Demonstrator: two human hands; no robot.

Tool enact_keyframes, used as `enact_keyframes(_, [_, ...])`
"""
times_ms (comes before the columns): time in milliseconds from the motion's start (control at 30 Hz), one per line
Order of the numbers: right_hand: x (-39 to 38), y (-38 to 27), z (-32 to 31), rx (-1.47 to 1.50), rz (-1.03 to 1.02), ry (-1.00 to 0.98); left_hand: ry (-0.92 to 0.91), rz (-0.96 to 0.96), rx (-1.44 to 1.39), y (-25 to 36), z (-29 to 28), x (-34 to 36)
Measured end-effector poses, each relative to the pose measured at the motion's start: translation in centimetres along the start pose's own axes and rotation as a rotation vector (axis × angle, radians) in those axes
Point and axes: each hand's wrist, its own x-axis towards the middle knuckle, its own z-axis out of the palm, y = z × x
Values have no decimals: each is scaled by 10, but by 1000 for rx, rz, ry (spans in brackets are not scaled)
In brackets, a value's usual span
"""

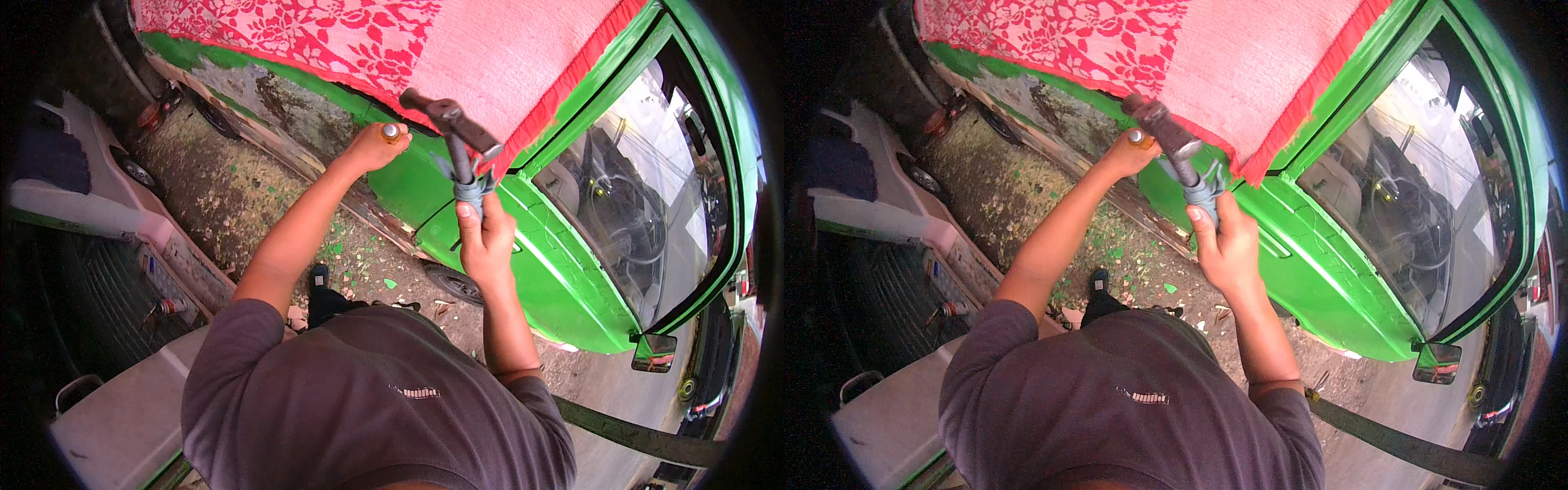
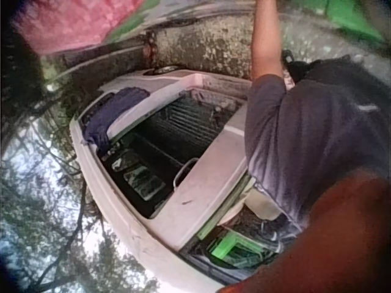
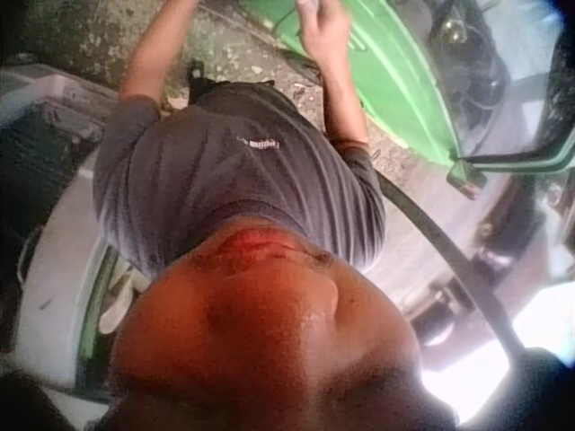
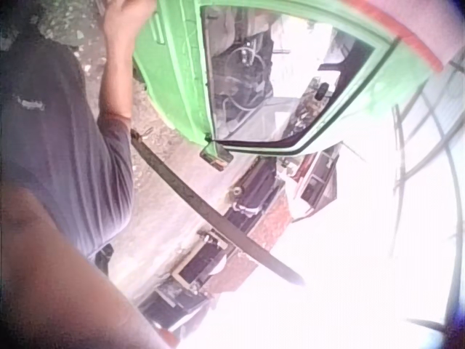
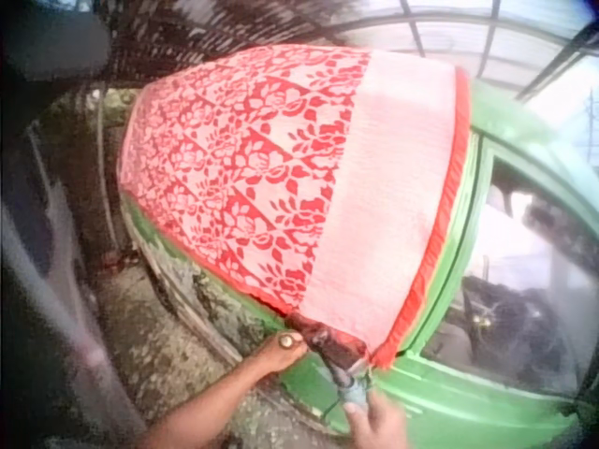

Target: The person uses a hammer and a small orange-handled tool to repeatedly tap and adjust the green car's side panel near the door. The person works along the panel edge, occasionally repositioning the tools while a red patterned cloth covers the upper area.

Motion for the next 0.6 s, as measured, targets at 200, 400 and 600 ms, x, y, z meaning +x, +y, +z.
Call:
enact_keyframes(200, [5,10,9,-200,71,-141,-66,-14,-86,27,-4,3])
enact_keyframes(400, [-6,4,4,-68,12,52,39,56,-60,14,5,7])
enact_keyframes(600, [3,2,1,-175,82,-42,49,14,-41,-3,10,13])
